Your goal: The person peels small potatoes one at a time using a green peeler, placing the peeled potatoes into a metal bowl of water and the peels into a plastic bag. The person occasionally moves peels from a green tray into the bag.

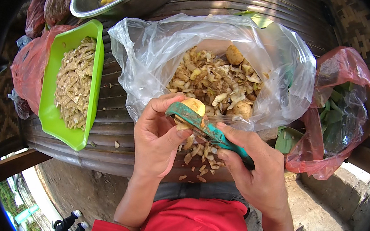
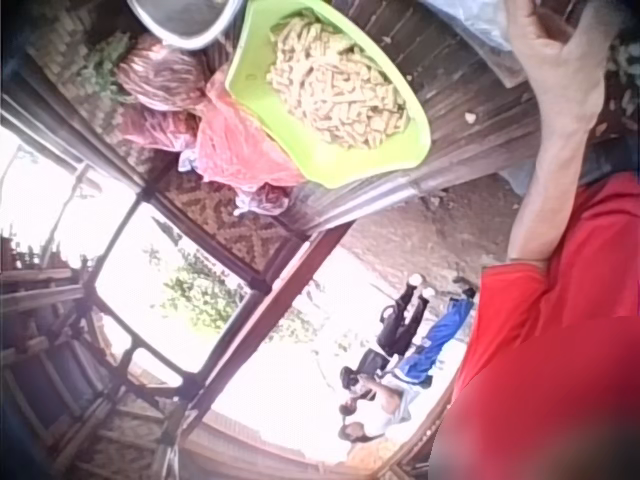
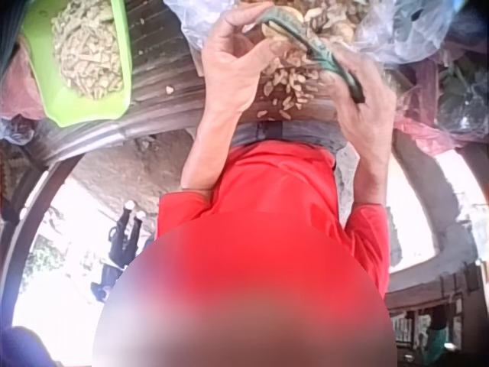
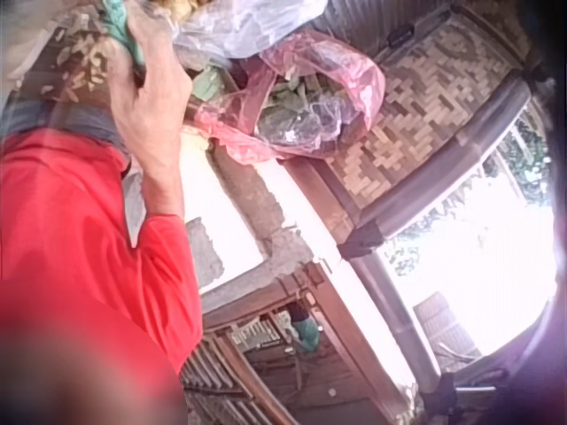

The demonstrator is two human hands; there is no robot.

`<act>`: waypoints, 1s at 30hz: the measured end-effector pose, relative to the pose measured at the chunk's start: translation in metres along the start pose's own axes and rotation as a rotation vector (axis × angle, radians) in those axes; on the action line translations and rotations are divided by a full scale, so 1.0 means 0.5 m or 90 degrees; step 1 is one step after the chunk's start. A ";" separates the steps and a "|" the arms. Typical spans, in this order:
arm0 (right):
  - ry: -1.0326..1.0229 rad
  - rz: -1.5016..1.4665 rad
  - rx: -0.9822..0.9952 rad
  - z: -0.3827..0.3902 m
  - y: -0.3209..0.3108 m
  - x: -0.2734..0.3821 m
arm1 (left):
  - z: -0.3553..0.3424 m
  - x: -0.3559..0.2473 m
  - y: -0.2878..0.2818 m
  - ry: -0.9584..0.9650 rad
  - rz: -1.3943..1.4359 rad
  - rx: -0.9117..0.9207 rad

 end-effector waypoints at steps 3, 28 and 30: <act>-0.017 0.015 0.000 -0.009 0.003 -0.003 | 0.001 -0.005 -0.002 0.029 -0.028 0.007; -0.009 0.061 -0.060 -0.007 0.000 -0.004 | 0.015 -0.010 0.009 -0.015 -0.044 0.012; 0.024 0.074 -0.082 -0.026 0.005 -0.023 | 0.021 -0.028 0.024 0.034 -0.074 0.038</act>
Point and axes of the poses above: each hand's wrist, its own z-axis away from the middle knuckle, its own y-axis out of the palm, x = y × z, the point moved 7 cm from there along -z, towards the middle knuckle, and after that the axes turned 8 degrees about -x, right-handed, at the moved point
